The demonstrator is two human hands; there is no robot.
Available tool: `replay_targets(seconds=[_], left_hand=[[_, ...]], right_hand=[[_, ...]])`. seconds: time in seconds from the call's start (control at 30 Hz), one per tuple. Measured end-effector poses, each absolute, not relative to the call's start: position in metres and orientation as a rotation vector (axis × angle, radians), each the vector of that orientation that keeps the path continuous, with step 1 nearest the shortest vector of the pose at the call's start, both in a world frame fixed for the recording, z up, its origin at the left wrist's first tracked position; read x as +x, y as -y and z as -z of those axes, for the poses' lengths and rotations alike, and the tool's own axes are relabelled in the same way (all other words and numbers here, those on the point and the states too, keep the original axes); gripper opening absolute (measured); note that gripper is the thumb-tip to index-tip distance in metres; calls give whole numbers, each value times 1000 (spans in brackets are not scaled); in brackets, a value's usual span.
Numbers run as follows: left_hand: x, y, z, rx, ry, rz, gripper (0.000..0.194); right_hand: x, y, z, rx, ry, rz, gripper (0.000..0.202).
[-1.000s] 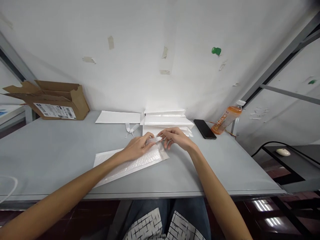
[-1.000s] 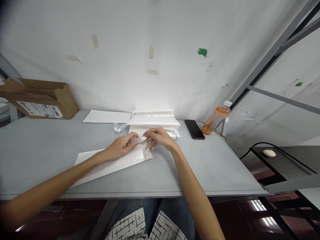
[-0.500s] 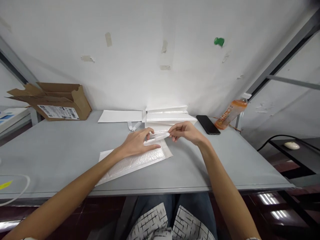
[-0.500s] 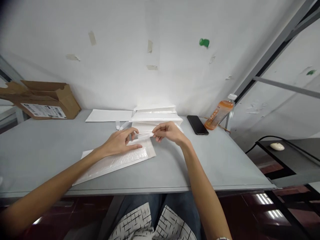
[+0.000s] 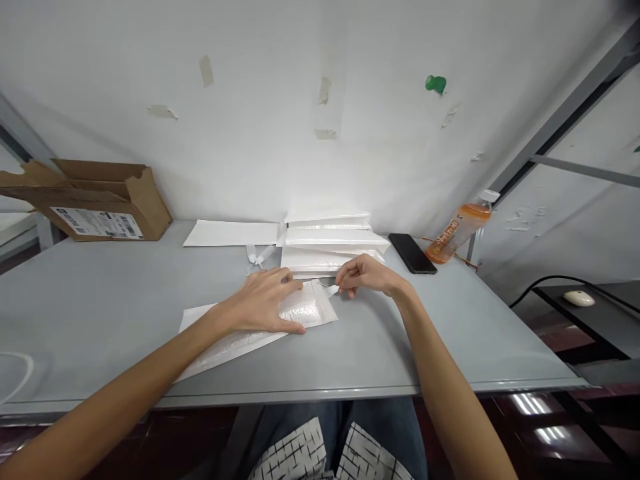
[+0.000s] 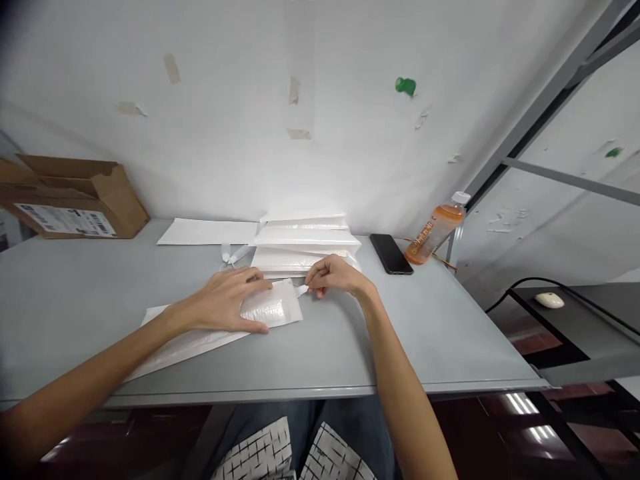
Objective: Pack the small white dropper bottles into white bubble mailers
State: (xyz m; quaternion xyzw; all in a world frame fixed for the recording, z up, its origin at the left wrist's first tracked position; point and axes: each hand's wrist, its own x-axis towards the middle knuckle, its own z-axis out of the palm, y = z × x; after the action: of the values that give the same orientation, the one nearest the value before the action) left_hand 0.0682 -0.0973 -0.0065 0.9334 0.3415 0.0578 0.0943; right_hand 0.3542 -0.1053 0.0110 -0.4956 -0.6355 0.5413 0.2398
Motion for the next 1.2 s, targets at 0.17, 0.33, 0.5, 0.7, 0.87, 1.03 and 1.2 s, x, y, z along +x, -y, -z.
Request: replay_targets(seconds=[0.17, 0.33, 0.5, 0.7, 0.87, 1.03, 1.2], left_hand=[[69, 93, 9, 2727, -995, -257, 78], [71, 93, 8, 2686, -989, -246, 78], [70, 93, 7, 2665, -982, -232, 79], [69, 93, 7, 2666, -993, -221, 86], [69, 93, 7, 2670, -990, -205, 87], [69, 93, 8, 2690, -955, -245, 86], [69, 93, 11, 2700, -933, -288, 87]], right_hand=[[336, 107, -7, -1316, 1799, -1506, 17], [310, 110, 3, -1239, 1855, -1473, 13], [306, 110, 7, -1184, 1859, -1466, 15], [313, 109, 2, -1242, 1926, -1395, 15], [309, 109, 7, -1307, 1905, -1283, 12], [302, 108, 12, -1361, 1843, -1080, 18], [295, 107, 18, -1353, 1873, -962, 24]])
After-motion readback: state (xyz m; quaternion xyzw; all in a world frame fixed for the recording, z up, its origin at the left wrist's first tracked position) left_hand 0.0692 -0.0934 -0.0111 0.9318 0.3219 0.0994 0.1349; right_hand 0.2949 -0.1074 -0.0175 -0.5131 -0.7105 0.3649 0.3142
